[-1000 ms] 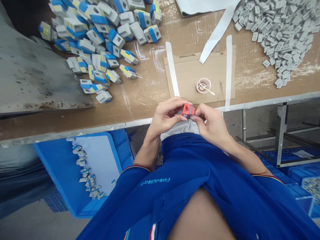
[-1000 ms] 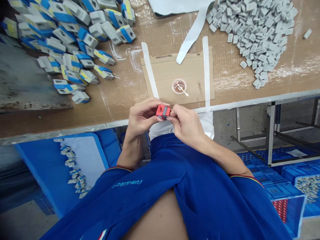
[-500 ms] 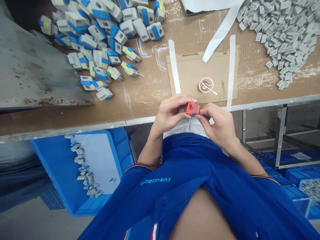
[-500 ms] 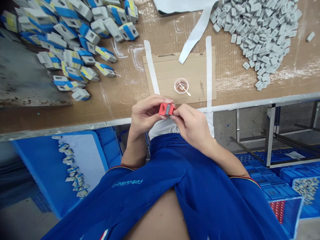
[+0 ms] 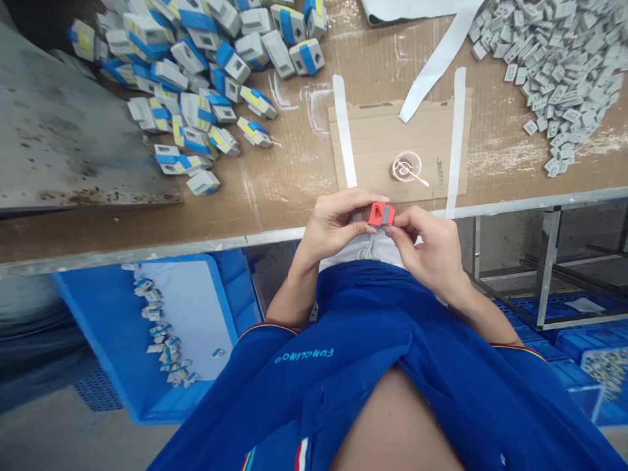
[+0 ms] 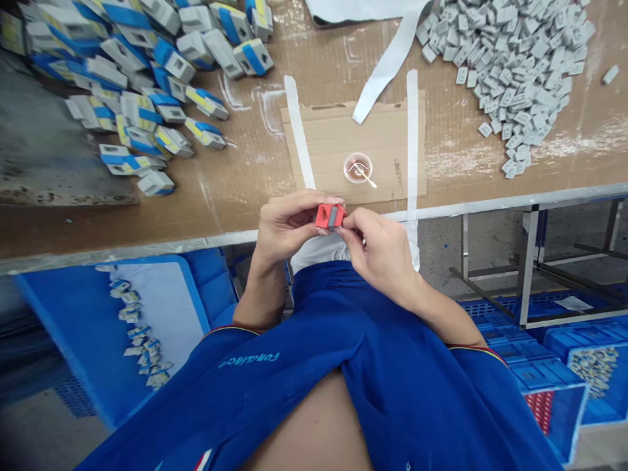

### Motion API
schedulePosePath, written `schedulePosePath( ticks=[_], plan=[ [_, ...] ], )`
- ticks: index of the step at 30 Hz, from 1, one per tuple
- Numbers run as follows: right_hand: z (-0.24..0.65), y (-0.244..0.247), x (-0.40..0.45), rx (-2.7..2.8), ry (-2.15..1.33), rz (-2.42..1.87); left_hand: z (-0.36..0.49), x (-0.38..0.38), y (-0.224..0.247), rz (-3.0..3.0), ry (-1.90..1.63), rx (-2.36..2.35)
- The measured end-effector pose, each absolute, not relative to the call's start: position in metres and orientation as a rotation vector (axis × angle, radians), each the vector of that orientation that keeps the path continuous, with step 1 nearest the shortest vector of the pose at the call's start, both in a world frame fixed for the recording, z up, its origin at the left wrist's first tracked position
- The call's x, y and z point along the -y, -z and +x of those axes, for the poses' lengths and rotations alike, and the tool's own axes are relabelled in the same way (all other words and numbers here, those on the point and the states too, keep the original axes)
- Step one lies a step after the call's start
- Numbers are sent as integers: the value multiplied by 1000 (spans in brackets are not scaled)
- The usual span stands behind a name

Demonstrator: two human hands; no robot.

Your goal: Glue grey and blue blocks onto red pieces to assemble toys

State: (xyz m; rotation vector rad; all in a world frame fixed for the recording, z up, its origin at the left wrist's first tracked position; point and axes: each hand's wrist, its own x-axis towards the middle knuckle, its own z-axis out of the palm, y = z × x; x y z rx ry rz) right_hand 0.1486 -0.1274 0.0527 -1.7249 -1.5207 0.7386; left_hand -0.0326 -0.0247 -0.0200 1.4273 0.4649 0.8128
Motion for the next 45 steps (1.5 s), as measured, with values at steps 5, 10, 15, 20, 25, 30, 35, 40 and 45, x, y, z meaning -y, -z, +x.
schedulePosePath(
  ticks=[5,10,15,20,25,30,35,40,45],
  plan=[
    [146,-55,127,1536,-712,-1773,-33,21,18,1499,-771,-443],
    [147,-56,123,1502,-794,-1775,-35,19,15,1544,-780,-435],
    [147,-52,122,1454,-804,-1723,-35,22,16,1511,-793,-476],
    [144,-46,126,1489,-676,-1729,-34,28,21,1461,-873,-525],
    [141,-48,129,1558,-609,-1682,-33,30,19,1288,-852,-536],
    [140,-50,126,1511,-631,-1638,-33,28,15,1213,-847,-501],
    [139,-55,122,1489,-675,-1708,-32,28,13,1172,-822,-467],
    [139,-61,115,1428,-816,-1814,-33,28,16,1172,-812,-470],
    [137,-59,112,1434,-861,-1817,-35,25,17,1197,-787,-532]
  ],
)
